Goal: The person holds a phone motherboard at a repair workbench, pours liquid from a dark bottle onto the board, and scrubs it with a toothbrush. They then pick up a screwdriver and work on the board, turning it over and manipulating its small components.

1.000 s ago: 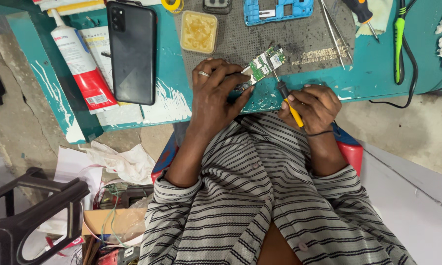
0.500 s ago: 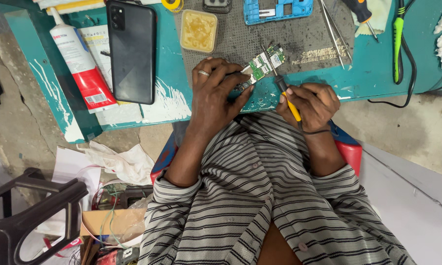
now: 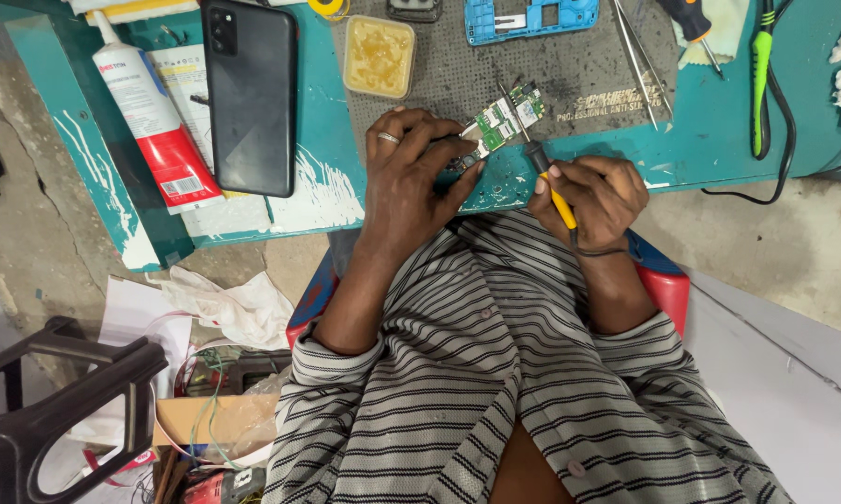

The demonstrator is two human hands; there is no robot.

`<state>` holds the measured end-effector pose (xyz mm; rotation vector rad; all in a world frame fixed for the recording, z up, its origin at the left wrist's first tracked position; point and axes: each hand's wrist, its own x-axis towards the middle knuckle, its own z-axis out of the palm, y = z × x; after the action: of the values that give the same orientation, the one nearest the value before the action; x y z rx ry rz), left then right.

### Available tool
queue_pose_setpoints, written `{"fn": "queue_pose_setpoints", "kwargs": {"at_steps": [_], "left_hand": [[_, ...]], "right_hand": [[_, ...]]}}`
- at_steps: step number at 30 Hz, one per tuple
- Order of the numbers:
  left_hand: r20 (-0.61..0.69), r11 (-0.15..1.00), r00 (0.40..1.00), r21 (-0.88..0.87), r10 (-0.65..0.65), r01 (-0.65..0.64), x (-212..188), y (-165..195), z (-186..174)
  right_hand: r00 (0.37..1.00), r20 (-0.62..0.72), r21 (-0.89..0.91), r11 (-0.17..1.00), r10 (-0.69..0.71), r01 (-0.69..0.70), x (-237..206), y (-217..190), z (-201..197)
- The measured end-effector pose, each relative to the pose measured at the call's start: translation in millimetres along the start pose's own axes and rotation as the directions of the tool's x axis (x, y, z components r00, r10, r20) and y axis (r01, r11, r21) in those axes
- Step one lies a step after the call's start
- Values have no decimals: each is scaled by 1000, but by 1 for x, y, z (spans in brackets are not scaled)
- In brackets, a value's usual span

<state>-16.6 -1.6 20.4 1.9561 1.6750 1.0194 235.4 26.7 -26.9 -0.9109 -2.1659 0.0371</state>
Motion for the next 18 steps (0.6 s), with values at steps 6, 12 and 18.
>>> {"fn": "queue_pose_setpoints", "kwargs": {"at_steps": [6, 12, 18], "left_hand": [[7, 1000, 1000, 7, 1, -1, 0, -1, 1], [-6, 1000, 1000, 6, 14, -14, 1, 0, -1], [-6, 1000, 1000, 3, 6, -6, 1, 2, -2]], "right_hand": [[997, 25, -5, 997, -76, 76, 5, 2, -4], [1000, -6, 46, 999, 4, -4, 8, -2, -3], [999, -24, 58, 998, 38, -36, 10, -4, -3]]}}
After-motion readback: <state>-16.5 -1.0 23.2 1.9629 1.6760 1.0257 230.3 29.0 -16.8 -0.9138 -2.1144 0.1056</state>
